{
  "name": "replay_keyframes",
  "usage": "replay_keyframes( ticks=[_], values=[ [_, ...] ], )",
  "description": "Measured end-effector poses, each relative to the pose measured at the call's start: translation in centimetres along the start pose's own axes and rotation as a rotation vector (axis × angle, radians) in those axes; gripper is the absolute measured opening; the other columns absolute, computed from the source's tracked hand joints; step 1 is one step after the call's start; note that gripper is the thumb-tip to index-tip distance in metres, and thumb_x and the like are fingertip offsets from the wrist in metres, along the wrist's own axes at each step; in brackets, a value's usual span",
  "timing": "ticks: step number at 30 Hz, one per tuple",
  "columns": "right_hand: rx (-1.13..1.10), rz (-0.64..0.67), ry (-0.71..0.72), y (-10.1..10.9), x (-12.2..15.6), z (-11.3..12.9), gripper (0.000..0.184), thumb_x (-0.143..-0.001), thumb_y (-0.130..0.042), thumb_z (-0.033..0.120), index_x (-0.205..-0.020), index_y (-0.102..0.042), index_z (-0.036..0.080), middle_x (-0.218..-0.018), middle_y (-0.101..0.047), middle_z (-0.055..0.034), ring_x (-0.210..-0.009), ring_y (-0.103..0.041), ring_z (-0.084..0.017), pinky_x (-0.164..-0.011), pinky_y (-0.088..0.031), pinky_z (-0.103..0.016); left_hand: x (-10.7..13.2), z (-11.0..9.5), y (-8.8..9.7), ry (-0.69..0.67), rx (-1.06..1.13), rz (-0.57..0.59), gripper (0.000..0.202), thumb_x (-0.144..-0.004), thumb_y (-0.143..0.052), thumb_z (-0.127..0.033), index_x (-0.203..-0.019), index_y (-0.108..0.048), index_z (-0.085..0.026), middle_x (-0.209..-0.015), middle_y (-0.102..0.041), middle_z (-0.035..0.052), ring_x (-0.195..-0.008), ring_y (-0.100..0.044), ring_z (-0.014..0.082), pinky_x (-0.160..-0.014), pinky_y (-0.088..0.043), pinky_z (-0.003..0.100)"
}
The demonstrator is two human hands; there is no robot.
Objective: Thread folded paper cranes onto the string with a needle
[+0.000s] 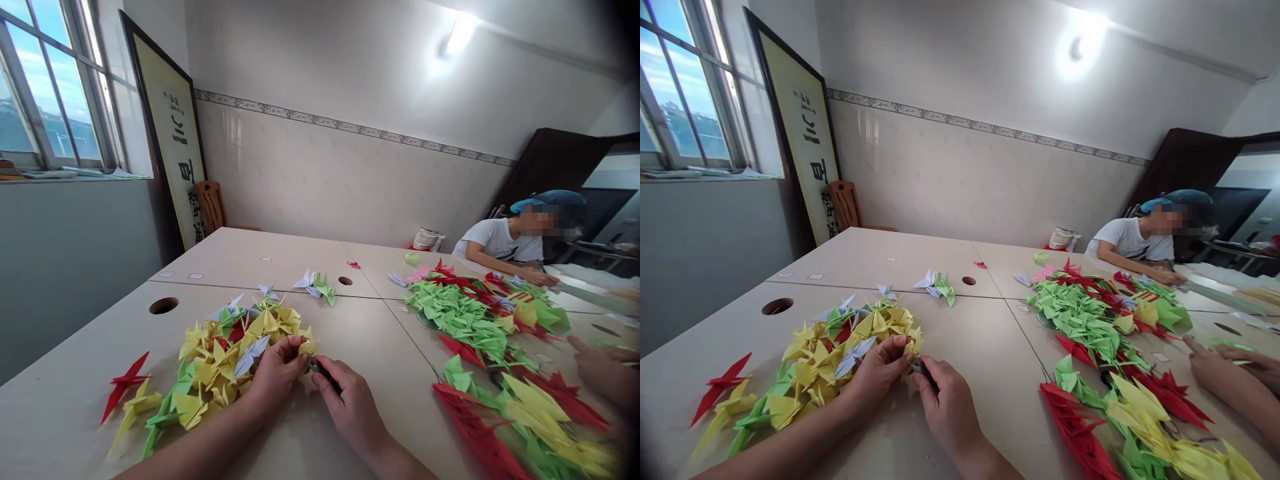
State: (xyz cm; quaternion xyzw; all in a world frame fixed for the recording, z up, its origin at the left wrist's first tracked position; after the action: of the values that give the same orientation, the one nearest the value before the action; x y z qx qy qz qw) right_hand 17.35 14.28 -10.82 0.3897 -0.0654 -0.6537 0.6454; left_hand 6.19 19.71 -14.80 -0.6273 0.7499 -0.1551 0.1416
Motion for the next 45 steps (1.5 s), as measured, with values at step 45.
replay_keyframes(
  ticks=[45],
  values=[
    [-0.108, -0.053, -0.061, 1.3, -0.2, 0.1, 0.026, -0.086, -0.043, 0.03, -0.096, -0.062, 0.015, -0.081, -0.064, -0.0052, -0.071, -0.057, -0.016, -0.065, -0.044, -0.022, 1.5, 0.2, -1.6, 0.124, 0.235, 0.01, 0.028, -0.065, -0.07, -0.028, -0.078, -0.048, -0.019, -0.079, -0.06, -0.0009, -0.069, -0.057, 0.0104, -0.065, -0.045, 0.022]
  ],
)
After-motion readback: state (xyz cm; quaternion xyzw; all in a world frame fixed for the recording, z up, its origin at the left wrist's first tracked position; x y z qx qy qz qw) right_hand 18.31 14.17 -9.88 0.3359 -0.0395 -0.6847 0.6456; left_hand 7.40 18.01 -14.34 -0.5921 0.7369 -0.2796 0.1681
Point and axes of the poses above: each hand's wrist, its own x-axis away from the middle knuckle, its own y-axis out of the back of the hand, z = x × y, the point moved 9 cm from there along -x, towards the middle knuckle
